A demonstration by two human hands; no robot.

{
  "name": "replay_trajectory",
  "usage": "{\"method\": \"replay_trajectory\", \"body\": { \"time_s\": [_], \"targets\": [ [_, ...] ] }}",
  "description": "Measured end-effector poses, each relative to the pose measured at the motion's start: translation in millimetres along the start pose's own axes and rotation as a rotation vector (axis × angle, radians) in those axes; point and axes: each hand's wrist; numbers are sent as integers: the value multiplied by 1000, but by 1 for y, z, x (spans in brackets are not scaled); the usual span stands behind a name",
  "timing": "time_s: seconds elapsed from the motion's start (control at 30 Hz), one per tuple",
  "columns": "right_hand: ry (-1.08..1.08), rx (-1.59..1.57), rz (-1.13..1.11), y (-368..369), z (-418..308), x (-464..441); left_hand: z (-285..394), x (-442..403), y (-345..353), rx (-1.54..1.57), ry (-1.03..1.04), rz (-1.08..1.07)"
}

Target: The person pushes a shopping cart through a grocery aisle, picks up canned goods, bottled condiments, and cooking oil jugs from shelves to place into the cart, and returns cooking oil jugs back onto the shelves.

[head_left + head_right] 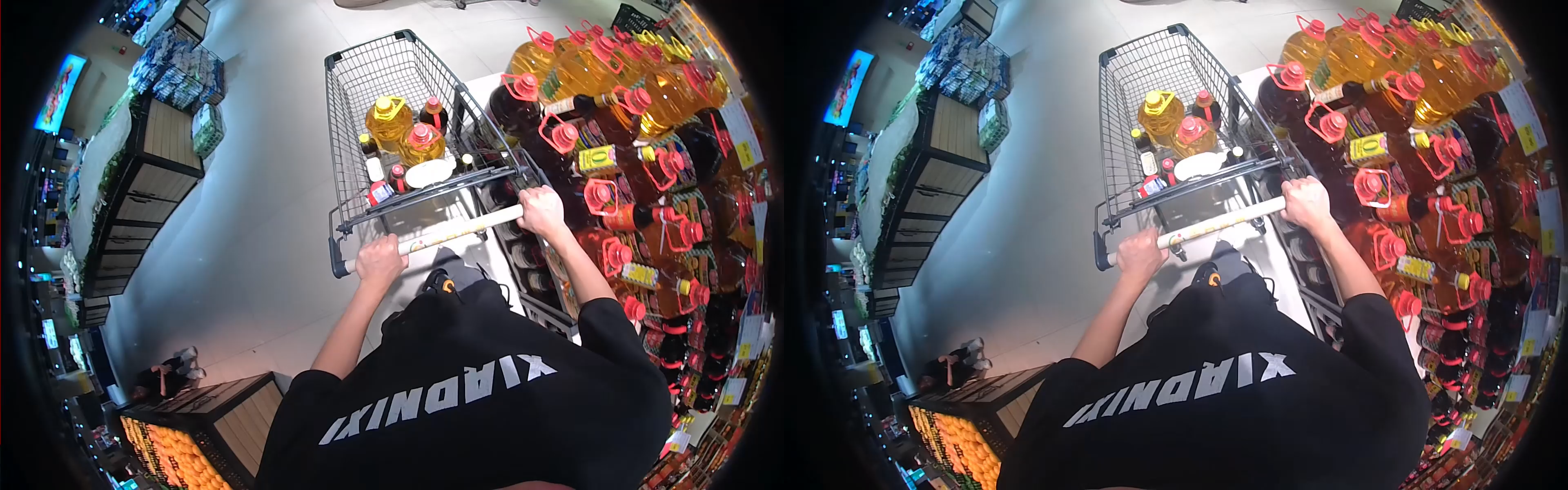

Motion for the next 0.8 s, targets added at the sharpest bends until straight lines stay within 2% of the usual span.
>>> {"method": "replay_trajectory", "body": {
  "time_s": [0.3, 0.37, 0.5, 0.53, 0.67, 0.77, 0.8],
  "targets": [
    [87, 0, -153, 1, -58, -102, -123, -92, -14, 5, -18, -261],
    [98, -17, -203, 2, -83, -125, -164, -114, -18, -8, 65, -308],
    [69, -265, -285, -13, -134, -167, -247, -160, -17, -44, 66, -401],
    [69, -312, -373, -17, -146, -181, -268, -171, -16, -67, 89, -409],
    [77, -357, -471, -1, -191, -232, -350, -226, -11, -95, 189, -471],
    [155, -491, -577, 8, -222, -275, -399, -265, -2, -33, 270, -457],
    [293, -582, -734, 2, -231, -293, -410, -282, -2, -59, 285, -521]
  ]
}}
Point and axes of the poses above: each hand's wrist, its own x-axis away from the middle knuckle, its own y-axis out of the palm, z = x × y, and after that the axes turned 1 degree about y, right-handed
